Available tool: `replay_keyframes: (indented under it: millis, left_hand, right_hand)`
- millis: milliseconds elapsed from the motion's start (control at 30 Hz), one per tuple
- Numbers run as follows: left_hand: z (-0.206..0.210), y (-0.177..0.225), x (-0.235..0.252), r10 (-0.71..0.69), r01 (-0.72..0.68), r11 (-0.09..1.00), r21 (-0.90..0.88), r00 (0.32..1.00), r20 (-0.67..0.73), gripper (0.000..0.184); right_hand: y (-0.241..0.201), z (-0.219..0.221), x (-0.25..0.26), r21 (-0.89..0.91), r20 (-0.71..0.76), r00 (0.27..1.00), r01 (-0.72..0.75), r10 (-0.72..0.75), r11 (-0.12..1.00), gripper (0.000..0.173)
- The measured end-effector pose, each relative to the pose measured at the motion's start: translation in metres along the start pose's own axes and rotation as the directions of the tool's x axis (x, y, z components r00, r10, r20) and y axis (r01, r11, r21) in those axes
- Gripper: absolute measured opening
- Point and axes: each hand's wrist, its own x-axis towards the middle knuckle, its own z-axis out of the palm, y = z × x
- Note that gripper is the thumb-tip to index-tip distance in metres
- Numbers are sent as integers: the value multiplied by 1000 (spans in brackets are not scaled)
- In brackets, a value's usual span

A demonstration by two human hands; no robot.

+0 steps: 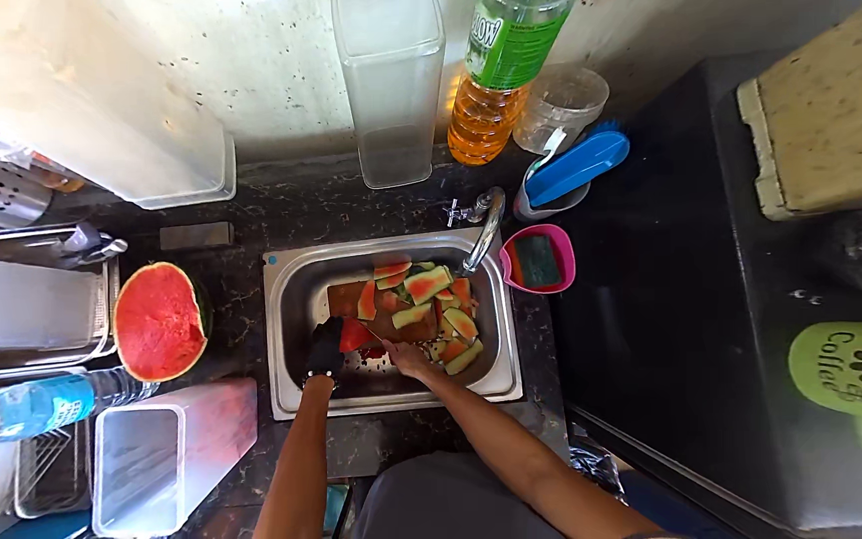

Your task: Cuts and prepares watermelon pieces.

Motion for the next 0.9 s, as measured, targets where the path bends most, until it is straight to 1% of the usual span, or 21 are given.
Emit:
replay_keyframes:
  millis: [67,133,167,200,233,267,300,367,400,433,467,500,533,567,600,633,667,733,800,867,900]
  left_hand:
    - [-15,9,-19,-7,7,999,-40,1000,2,84]
    - [11,-8,-5,7,-13,997,-77,997,-83,82]
    - [33,-20,10,2,-11,998,-63,991,-135,81]
    - [49,-28,21,-23,17,999,-37,988,-155,85]
    - [63,-31,31,-63,60,998,-23,978,-201,92]
    - [78,-33,39,-121,113,993,-44,955,-271,100]
    - [86,-28,43,-213,190,976,-103,927,-310,105]
    - [81,-8,42,-427,339,879,-335,872,-240,109]
    - [79,-1,38,-503,345,779,-523,843,-193,106]
    - [78,4,36,-575,310,630,-712,803,-158,101]
    - [76,6,34,-624,247,495,-833,768,-143,96]
    - [74,7,36,-660,189,406,-894,737,-144,92]
    - [70,6,42,-698,178,344,-922,705,-125,95]
    - [69,4,50,-723,203,316,-927,684,-97,100]
    - [70,1,59,-733,237,326,-915,674,-87,105]
    - [73,-2,65,-723,246,362,-899,683,-104,108]
    - [77,-5,69,-697,235,406,-883,705,-133,111]
    - [79,-12,71,-641,210,471,-857,748,-169,116]
    - [77,-16,69,-613,206,495,-844,771,-171,116]
    - [77,-19,68,-605,186,499,-846,774,-187,116]
    - [76,-18,68,-600,180,506,-844,776,-194,117]
  right_hand:
    - [6,1,4,6,30,999,-21,21,1000,84]
    - [7,-3,5,81,89,995,-58,51,995,83]
    - [13,-5,6,183,125,990,-80,58,980,78]
    - [21,-6,7,334,177,983,-110,53,936,70]
    - [29,-10,8,485,233,971,-163,52,859,64]
    - [36,-15,9,594,248,967,-203,63,778,61]
    - [39,-20,8,681,232,969,-220,80,698,59]
    - [38,-29,5,851,161,982,-188,97,491,56]
    - [36,-35,2,902,133,986,-164,103,400,56]
    - [33,-39,-4,918,113,988,-146,109,369,56]
    - [29,-42,-10,898,88,990,-126,109,421,57]
    - [23,-44,-15,832,63,994,-103,92,545,57]
    - [15,-43,-18,712,35,997,-71,66,699,59]
    - [7,-40,-20,542,3,999,-35,40,839,62]
    - [-2,-38,-20,346,-20,999,-16,24,938,67]
    - [-12,-37,-18,183,-22,999,-23,28,983,72]
    - [-21,-37,-14,69,-16,999,-36,37,997,75]
    - [-33,-34,-3,-74,-10,999,-45,44,996,77]
    - [-31,-30,8,-96,0,999,-48,48,994,78]
    - [-23,-30,11,-22,-31,998,-51,50,998,79]
    - [-15,-31,11,57,-62,996,-56,59,997,79]
